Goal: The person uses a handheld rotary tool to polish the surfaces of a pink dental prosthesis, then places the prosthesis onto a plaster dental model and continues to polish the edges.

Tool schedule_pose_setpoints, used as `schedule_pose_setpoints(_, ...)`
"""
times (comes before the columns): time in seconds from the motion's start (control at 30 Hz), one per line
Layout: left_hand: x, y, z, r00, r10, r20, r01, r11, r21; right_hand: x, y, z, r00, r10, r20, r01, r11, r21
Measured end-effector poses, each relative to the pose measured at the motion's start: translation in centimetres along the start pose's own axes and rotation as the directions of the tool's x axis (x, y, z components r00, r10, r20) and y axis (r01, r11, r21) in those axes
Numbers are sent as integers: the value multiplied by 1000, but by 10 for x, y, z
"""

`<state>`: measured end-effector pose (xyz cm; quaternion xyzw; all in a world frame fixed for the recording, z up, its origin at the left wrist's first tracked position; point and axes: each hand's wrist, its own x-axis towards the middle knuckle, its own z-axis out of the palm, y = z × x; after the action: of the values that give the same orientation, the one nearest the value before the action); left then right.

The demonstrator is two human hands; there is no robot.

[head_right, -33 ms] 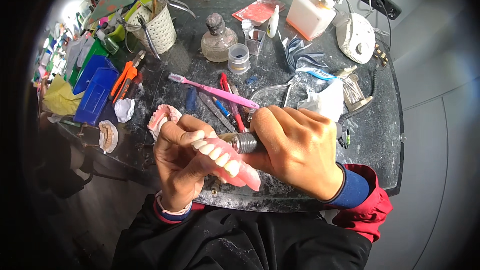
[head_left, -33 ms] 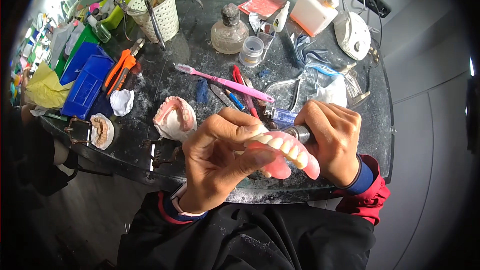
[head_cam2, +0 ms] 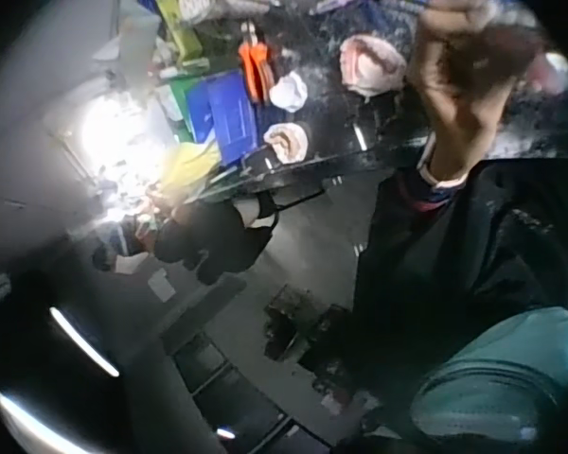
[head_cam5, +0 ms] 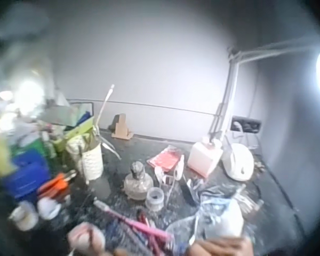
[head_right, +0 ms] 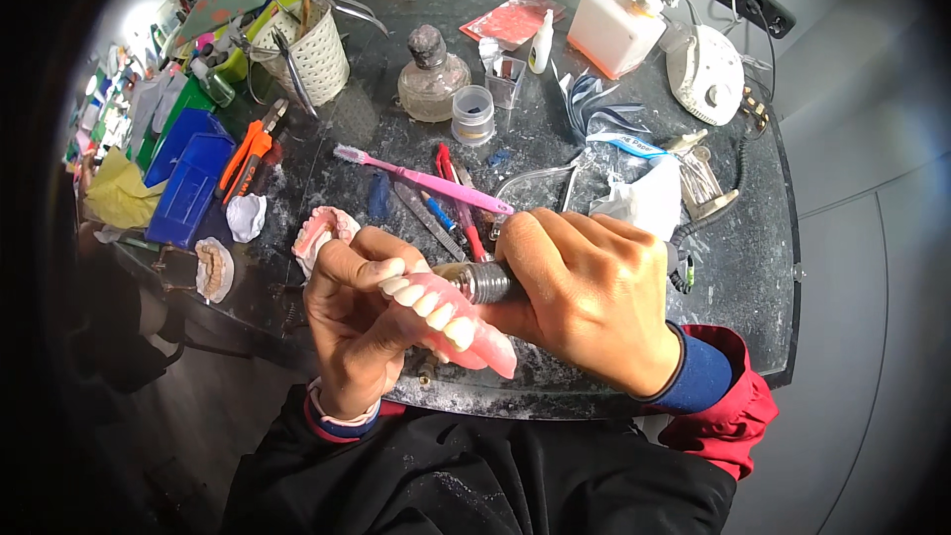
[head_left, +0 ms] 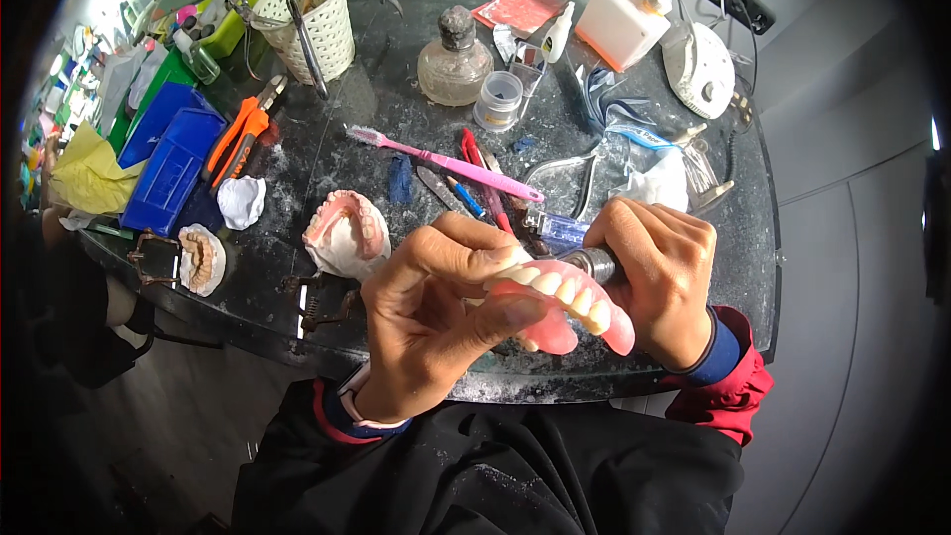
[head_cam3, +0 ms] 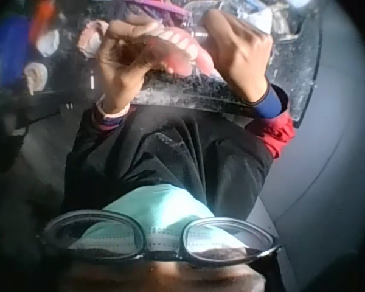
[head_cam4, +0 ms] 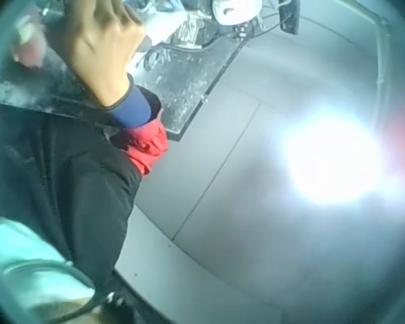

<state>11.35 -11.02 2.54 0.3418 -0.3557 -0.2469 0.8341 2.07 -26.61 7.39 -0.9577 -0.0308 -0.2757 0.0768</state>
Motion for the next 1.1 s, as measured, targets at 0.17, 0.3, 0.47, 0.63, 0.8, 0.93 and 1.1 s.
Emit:
schedule_pose_setpoints(0.17,1,1,1,1000,-3,3,3,999,-50,1,0,0,1000,-22,21,21,1000,22)
schedule_pose_setpoints(0.3,1,-1,0,1000,2,2,-2,1000,-5,-1,0,5,1000,27,-13,-26,998,56)
schedule_pose_setpoints(0.47,0,2,1,1000,-11,-4,11,1000,-29,-1,-2,5,1000,20,20,-21,998,66)
schedule_pose_setpoints(0.63,0,3,0,1000,-16,7,16,997,-72,1,1,6,1000,17,-13,-16,998,60)
schedule_pose_setpoints(0.8,-2,12,5,972,122,-203,-73,970,230,6,18,-9,963,262,61,-268,947,176)
schedule_pose_setpoints(0.93,-1,5,3,969,228,-95,-181,918,354,12,9,-37,907,274,320,-419,663,620)
schedule_pose_setpoints(1.1,-3,6,5,971,229,-62,-176,869,462,8,1,-24,967,148,208,-250,710,659)
